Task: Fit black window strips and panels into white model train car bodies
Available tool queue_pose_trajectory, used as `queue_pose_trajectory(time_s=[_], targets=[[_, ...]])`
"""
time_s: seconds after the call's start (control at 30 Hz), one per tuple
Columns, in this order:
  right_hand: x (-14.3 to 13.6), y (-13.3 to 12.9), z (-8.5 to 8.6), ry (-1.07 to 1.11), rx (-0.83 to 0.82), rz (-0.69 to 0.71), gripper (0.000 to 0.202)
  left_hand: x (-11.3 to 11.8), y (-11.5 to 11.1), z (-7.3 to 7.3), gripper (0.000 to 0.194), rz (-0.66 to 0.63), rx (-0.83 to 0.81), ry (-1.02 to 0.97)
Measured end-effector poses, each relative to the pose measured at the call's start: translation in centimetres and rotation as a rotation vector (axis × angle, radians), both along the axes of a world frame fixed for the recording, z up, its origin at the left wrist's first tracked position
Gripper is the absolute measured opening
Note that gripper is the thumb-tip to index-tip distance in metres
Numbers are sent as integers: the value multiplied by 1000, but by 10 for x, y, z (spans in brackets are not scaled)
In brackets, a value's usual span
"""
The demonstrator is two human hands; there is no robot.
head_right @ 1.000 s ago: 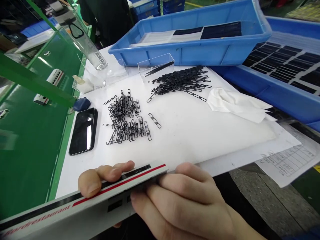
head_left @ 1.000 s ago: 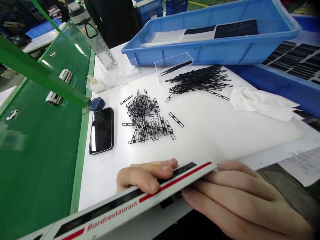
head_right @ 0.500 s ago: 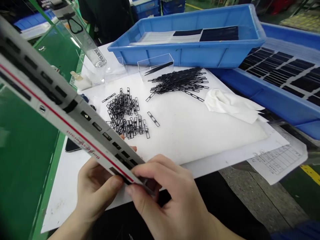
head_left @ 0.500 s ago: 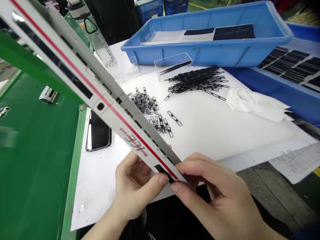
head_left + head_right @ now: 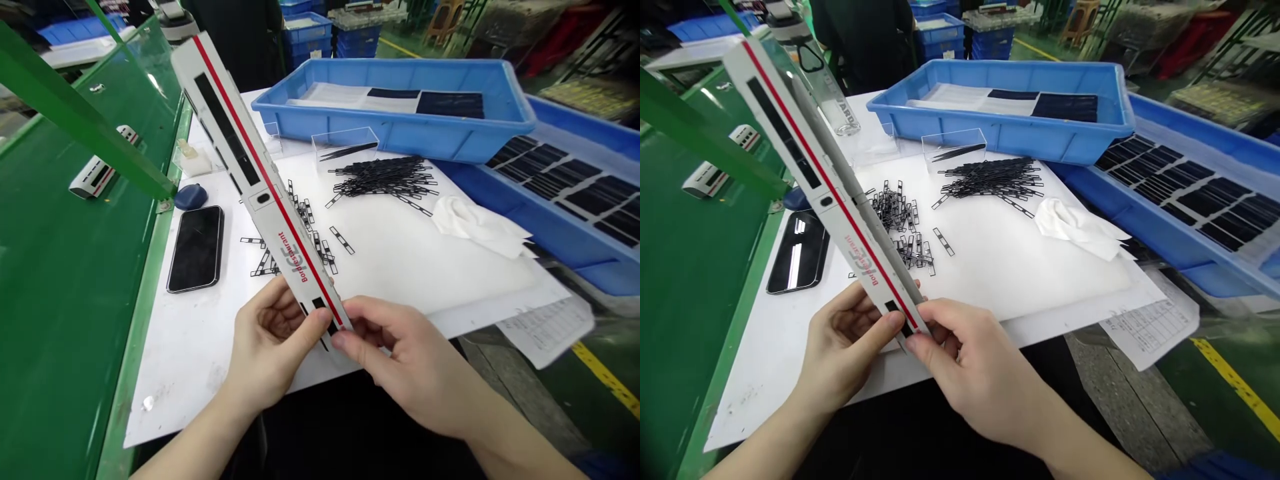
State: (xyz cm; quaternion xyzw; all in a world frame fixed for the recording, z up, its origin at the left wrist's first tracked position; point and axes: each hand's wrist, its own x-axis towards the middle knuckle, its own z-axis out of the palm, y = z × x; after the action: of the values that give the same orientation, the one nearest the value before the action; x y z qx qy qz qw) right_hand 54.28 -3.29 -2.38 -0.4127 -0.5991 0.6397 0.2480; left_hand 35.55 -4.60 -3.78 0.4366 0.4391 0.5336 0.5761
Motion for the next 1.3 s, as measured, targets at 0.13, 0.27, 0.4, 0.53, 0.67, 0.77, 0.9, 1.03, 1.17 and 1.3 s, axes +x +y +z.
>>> queue_pose_trajectory(time_s=[0.13,0.27,0.4,0.53,0.67,0.77,0.9,1.03,1.17,1.3], targets=[[8,7,0,100,-123,101,7,2,0,0,26,10,-8,-16],[7,9,2,43,-31,106,7,3,-1,-2,25,23,-24,-32],[0,3,0,-34,71,27,5,3,-1,-4,28,28,-25,-29],[-1,0,-5,-43,43,-4,8,0,0,-2,28,-10,-23,-23],[4,4,-6,41,-49,76,17,-1,0,-1,31,-56,-19,-20],[4,5,-5,65,-81,102,20,-1,-1,-1,33,-62,-20,-20],[-1,1,-8,-11,-52,4,13,-1,-2,-2,31,-65,-32,-6],[-8,-2,-12,-2,-37,-42,13,-2,-1,-2,33,-79,-26,16],[-8,-6,-14,78,-36,-30,15,-4,-2,-4,50,-113,9,47],[7,-6,-6,179,-25,-68,40,-9,-8,-4,57,-136,36,96]])
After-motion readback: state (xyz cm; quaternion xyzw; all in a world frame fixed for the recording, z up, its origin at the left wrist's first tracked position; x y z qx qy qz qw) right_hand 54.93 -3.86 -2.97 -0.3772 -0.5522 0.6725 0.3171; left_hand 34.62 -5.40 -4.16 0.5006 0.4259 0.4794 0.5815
